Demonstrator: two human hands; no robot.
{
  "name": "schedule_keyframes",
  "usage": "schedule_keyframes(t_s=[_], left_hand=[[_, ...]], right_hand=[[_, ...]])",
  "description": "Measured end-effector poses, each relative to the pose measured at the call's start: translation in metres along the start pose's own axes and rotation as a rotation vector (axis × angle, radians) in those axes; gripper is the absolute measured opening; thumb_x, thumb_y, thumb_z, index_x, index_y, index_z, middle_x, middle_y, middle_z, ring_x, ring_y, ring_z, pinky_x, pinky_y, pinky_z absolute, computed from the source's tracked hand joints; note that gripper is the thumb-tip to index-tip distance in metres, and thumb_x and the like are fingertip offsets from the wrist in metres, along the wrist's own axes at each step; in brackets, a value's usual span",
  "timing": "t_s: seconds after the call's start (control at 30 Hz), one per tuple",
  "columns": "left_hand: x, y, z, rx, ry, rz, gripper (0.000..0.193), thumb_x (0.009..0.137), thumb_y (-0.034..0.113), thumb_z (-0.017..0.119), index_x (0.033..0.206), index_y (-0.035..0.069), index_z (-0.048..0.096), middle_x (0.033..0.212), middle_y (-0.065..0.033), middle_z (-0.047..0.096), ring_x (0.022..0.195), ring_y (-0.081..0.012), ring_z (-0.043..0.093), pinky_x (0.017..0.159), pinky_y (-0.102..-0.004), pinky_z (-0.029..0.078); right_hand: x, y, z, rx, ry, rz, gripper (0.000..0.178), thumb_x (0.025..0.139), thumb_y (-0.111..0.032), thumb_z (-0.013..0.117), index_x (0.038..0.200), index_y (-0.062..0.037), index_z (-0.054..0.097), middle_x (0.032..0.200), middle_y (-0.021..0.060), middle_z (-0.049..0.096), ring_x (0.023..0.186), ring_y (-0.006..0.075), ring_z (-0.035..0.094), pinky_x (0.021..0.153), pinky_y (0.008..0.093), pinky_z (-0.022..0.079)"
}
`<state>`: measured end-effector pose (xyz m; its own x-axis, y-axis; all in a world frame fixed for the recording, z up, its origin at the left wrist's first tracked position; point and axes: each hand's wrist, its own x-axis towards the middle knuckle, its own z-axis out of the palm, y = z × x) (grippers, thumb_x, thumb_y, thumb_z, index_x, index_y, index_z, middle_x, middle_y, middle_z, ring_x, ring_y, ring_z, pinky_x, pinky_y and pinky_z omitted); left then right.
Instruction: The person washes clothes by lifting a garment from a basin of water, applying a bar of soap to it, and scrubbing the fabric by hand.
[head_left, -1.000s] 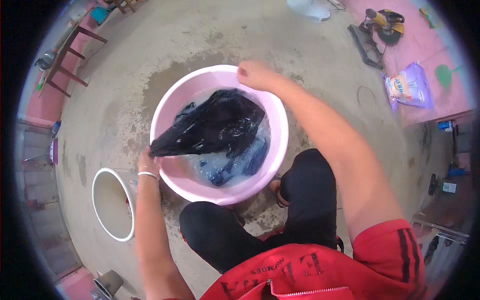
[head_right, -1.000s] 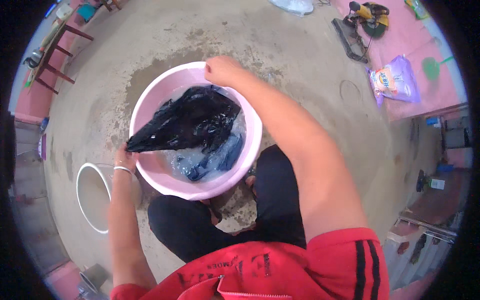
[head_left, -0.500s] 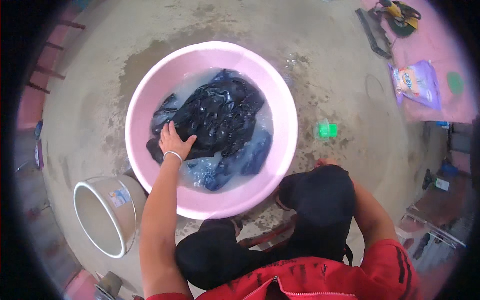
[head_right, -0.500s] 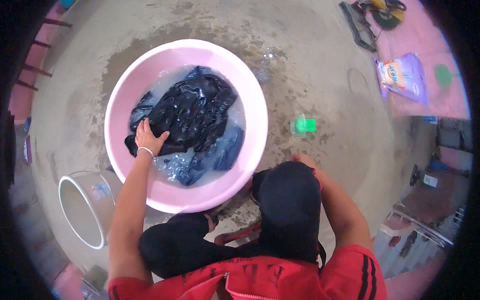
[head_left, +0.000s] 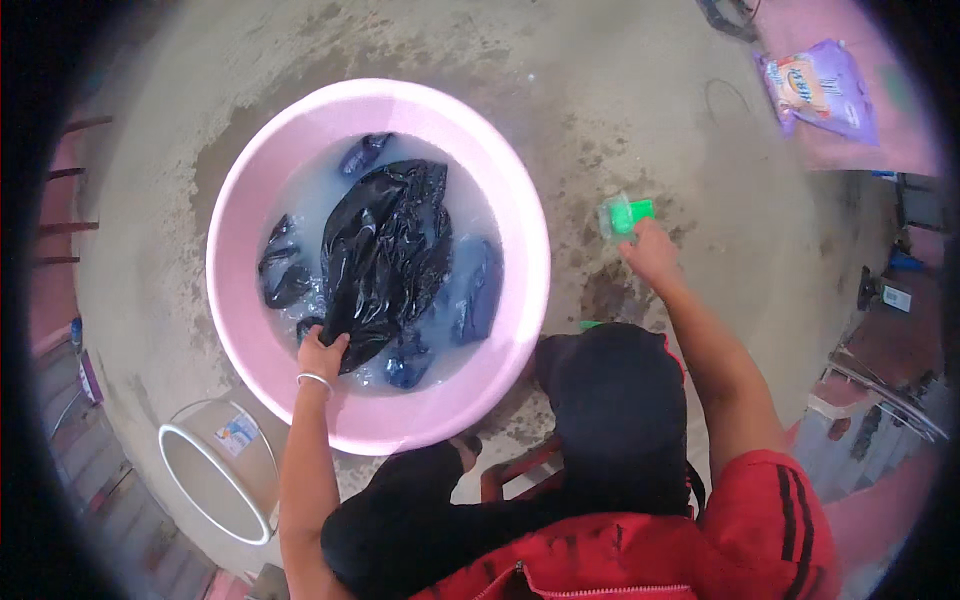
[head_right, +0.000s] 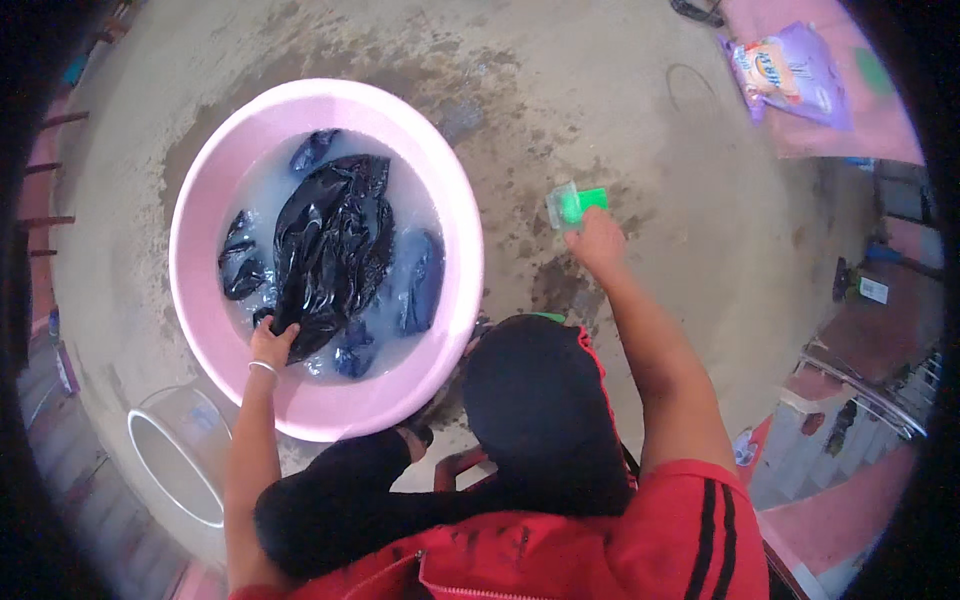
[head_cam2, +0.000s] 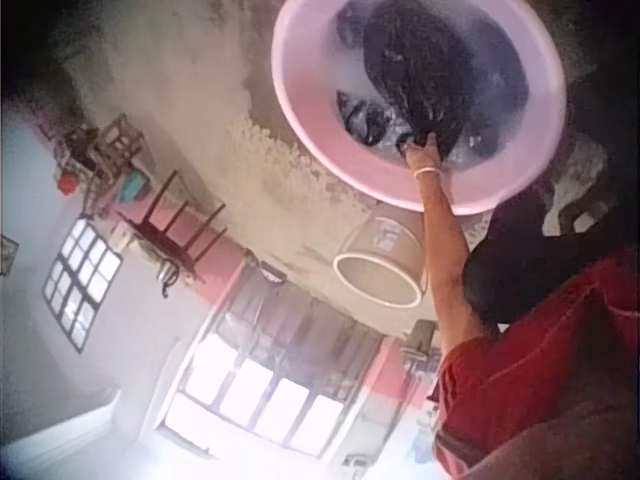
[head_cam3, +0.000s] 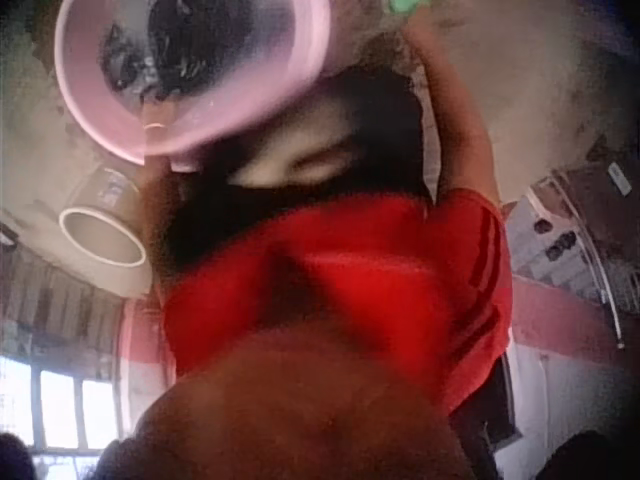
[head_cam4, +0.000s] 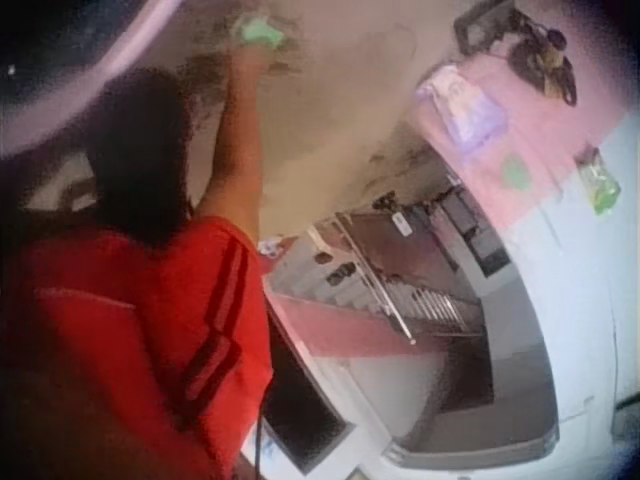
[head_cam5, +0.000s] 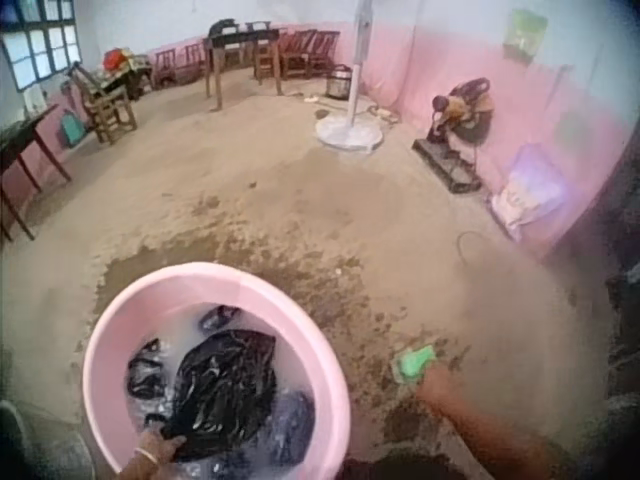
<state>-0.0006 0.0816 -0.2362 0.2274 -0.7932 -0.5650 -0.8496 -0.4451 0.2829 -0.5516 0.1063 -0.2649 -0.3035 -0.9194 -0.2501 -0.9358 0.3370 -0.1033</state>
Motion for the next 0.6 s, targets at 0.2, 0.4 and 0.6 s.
schedule_keyframes(t_s=[0.2, 0.4, 0.6], left_hand=[[0.000, -0.007, 0.013, -0.296, -0.151, 0.075, 0.052, 0.071, 0.026, 0.072, 0.108, -0.007, 0.057, 0.099, -0.0188, 0.064, 0.089, -0.0272, 0.061, 0.082, -0.0342, 0.046], [-0.006, -0.026, 0.007, -0.789, -0.319, -0.112, 0.038, 0.081, 0.034, 0.067, 0.099, 0.001, 0.059, 0.095, -0.0061, 0.060, 0.088, -0.0151, 0.055, 0.081, -0.0292, 0.045], [-0.019, 0.000, -0.004, -0.941, -0.196, -0.197, 0.032, 0.084, 0.031, 0.065, 0.097, 0.002, 0.062, 0.092, -0.0048, 0.062, 0.088, -0.0150, 0.057, 0.080, -0.0281, 0.044]], right_hand=[[-0.013, 0.010, 0.031, 0.246, 0.157, -0.098, 0.030, 0.073, -0.016, 0.059, 0.098, -0.0006, 0.055, 0.100, 0.0216, 0.058, 0.094, 0.0384, 0.056, 0.081, 0.0467, 0.046], [0.006, 0.006, 0.028, 0.171, 0.019, -0.067, 0.029, 0.074, -0.011, 0.057, 0.103, -0.0048, 0.055, 0.103, 0.0189, 0.057, 0.098, 0.0371, 0.056, 0.082, 0.0467, 0.045], [0.026, 0.049, 0.050, -0.494, -0.052, -0.232, 0.044, 0.086, -0.015, 0.050, 0.129, -0.0166, 0.047, 0.138, 0.0092, 0.042, 0.127, 0.0294, 0.041, 0.101, 0.0478, 0.036]])
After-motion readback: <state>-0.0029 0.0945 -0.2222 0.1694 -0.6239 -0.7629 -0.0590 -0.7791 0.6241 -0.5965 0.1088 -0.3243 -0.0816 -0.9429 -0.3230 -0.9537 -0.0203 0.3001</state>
